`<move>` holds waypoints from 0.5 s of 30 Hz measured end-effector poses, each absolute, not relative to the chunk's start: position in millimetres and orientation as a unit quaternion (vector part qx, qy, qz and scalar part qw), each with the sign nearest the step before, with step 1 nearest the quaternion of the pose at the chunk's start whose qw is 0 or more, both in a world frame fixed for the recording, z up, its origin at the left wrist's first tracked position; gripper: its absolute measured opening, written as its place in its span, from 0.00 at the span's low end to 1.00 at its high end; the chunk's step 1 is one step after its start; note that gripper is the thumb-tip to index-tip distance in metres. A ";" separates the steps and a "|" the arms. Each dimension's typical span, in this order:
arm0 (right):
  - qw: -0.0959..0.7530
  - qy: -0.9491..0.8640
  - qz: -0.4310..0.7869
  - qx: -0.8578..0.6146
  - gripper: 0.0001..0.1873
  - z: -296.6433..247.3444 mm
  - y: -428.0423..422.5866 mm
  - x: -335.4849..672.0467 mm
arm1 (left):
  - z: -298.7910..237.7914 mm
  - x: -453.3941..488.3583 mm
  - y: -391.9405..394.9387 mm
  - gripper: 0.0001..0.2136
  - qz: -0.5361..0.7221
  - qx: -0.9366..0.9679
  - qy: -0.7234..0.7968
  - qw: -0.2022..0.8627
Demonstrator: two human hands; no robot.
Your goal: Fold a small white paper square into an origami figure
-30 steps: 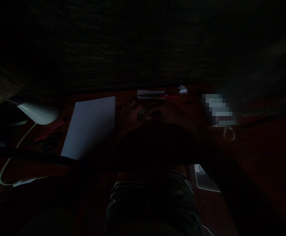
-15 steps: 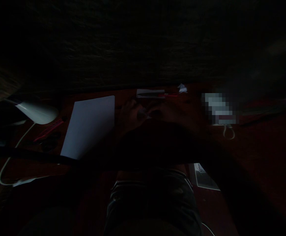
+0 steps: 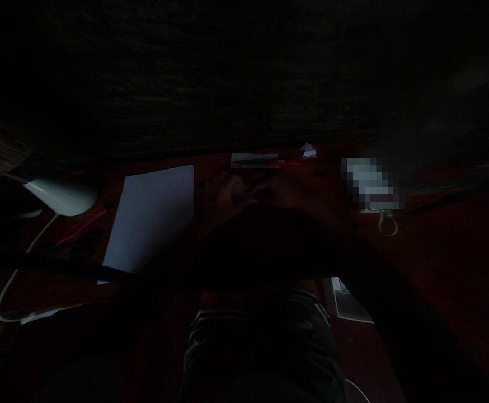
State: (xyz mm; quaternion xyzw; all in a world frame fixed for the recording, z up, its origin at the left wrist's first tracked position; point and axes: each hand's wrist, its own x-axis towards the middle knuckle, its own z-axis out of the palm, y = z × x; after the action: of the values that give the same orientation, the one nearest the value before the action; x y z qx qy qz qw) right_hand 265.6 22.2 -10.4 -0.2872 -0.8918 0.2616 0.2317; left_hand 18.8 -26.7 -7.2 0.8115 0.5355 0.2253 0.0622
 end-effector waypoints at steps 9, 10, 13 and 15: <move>0.239 -0.889 0.263 -0.288 0.14 -12.0 23.0 265.0 | 2.4 17.8 -24.9 0.08 0.196 0.848 0.488 0.068; 0.241 -0.889 0.262 -0.288 0.14 -12.3 23.0 265.1 | 3.3 15.8 -24.3 0.08 0.192 0.850 0.485 0.074; 0.245 -0.891 0.257 -0.284 0.14 -13.1 22.8 265.4 | 5.7 11.1 -23.3 0.08 0.183 0.856 0.476 0.079; 0.248 -0.891 0.254 -0.284 0.14 -13.7 22.7 265.4 | 6.2 11.0 -23.2 0.09 0.182 0.856 0.478 0.077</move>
State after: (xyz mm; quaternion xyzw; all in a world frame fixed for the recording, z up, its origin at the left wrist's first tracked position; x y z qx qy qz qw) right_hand 265.4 22.7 -13.7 -0.2842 -0.8906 0.2540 0.2482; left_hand 11.0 -23.2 6.2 0.8560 0.4778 0.1817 0.0768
